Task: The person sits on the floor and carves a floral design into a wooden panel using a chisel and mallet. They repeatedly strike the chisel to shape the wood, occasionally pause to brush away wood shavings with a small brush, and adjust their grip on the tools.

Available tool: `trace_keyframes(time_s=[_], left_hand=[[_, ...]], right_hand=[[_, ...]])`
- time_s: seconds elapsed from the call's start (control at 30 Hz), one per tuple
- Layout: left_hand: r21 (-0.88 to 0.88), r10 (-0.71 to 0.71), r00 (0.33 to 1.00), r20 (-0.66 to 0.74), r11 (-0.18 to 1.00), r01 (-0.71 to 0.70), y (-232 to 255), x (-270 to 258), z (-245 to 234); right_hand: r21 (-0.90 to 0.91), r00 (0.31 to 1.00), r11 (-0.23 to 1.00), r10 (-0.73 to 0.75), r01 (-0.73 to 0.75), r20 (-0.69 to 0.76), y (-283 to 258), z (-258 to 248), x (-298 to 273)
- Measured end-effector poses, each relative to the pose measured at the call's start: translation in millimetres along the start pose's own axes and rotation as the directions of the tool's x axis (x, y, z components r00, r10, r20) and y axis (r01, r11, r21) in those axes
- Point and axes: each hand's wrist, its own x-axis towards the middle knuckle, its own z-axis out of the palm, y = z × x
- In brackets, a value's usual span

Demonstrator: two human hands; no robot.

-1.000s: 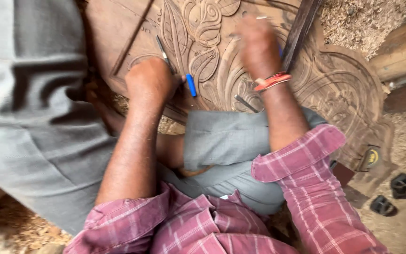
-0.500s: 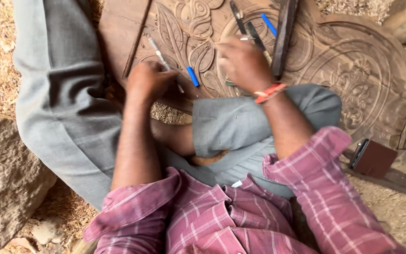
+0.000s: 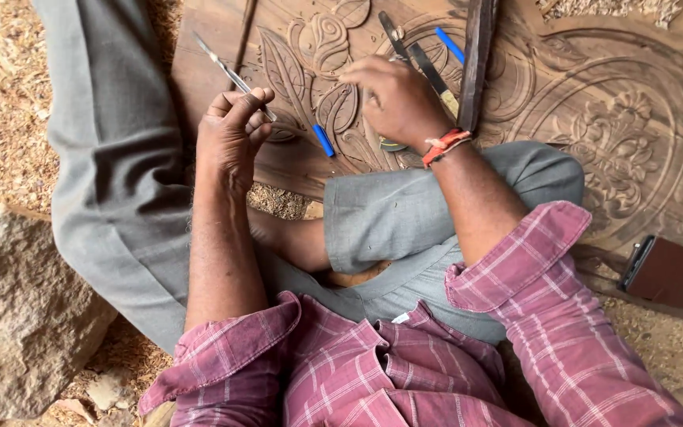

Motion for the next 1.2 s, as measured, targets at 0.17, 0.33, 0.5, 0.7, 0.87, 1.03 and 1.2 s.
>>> trace_keyframes(time_s=[0.17, 0.33, 0.5, 0.7, 0.87, 1.03, 1.2], left_hand=[[0.126, 0.017, 1.0, -0.006, 0.992, -0.016, -11, 13, -8], [0.362, 0.137, 0.99, 0.044, 0.921, -0.144, -30, 29, -19], [0.63, 0.081, 0.996, 0.022, 0.773, -0.077, -35, 28, -12], [0.962, 0.146, 0.988, 0.041, 0.262, -0.079, -33, 14, -13], [0.937, 0.015, 0.99, 0.137, 0.322, -0.135, -26, 3, -7], [0.9, -0.061, 0.967, 0.248, 0.384, -0.206, -33, -8, 14], [0.884, -0.025, 0.913, 0.407, 0.264, -0.386, -58, -14, 27]], right_hand=[[0.057, 0.925, 0.933, 0.344, -0.356, 0.161, 17, 6, -5], [-0.339, 0.834, 0.846, 0.499, -0.411, 0.235, 33, -23, -27], [-0.479, 0.852, 0.836, 0.438, -0.268, 0.288, 20, 1, -48], [0.038, 0.622, 0.631, 0.75, -0.774, 0.226, 48, -41, -56], [-0.291, 0.519, 0.43, 0.707, -0.855, -0.479, 94, -92, -107], [-0.374, 0.482, 0.319, 0.707, -0.871, -0.518, 131, -94, -136], [-0.324, 0.749, 0.724, 0.39, -0.609, -0.536, 86, -74, -97]])
